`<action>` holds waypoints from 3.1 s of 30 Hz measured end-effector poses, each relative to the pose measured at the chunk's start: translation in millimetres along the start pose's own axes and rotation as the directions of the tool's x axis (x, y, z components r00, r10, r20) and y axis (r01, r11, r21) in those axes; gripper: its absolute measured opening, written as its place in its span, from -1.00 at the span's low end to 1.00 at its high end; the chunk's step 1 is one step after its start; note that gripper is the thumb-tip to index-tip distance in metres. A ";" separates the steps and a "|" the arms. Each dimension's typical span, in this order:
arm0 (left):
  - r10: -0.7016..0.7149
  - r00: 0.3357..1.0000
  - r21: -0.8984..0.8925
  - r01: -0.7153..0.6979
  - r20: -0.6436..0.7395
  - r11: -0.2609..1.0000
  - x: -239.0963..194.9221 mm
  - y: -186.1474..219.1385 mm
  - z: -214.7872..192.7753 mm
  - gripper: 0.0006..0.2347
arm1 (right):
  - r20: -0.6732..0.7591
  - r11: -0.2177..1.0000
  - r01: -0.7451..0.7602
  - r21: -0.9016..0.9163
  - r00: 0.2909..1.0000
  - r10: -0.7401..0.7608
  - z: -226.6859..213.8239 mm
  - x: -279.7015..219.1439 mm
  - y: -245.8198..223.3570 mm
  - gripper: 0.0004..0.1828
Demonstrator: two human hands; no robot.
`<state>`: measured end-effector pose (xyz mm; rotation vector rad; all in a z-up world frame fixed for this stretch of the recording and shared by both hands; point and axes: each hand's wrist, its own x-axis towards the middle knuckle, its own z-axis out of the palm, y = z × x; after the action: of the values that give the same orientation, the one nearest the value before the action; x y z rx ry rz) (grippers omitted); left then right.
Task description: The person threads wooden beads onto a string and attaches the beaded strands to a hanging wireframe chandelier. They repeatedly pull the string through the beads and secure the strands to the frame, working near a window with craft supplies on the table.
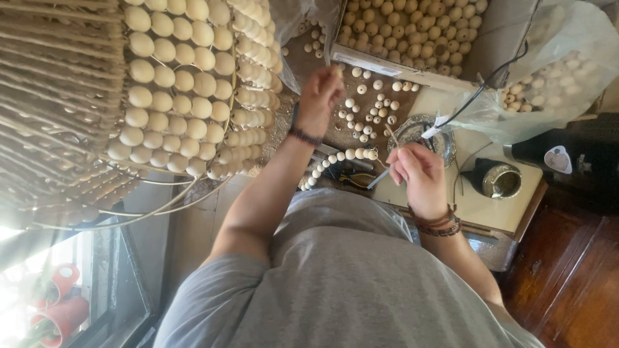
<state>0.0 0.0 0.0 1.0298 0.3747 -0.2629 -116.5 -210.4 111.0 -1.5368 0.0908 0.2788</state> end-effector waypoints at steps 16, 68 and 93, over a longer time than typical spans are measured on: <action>0.050 0.906 -0.254 0.065 0.419 0.965 -126.9 35.6 34.2 -0.70 | -0.013 0.981 0.115 -0.154 0.993 -0.118 21.7 -22.8 -3.2 -0.69; 0.117 0.924 -0.038 -0.111 0.365 0.993 -110.3 45.4 18.0 -0.59 | -0.043 0.999 0.051 0.016 0.998 -0.050 28.8 -13.3 9.0 -0.78; 0.496 0.800 0.405 -0.599 0.337 0.690 -76.7 45.3 39.7 -0.86 | 0.058 0.966 -0.073 0.248 0.997 0.060 17.3 1.5 44.2 -0.76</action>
<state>-45.0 -9.3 86.0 1.5621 -0.2243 0.1002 -127.4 -192.6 68.4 -1.2765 0.1339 0.3457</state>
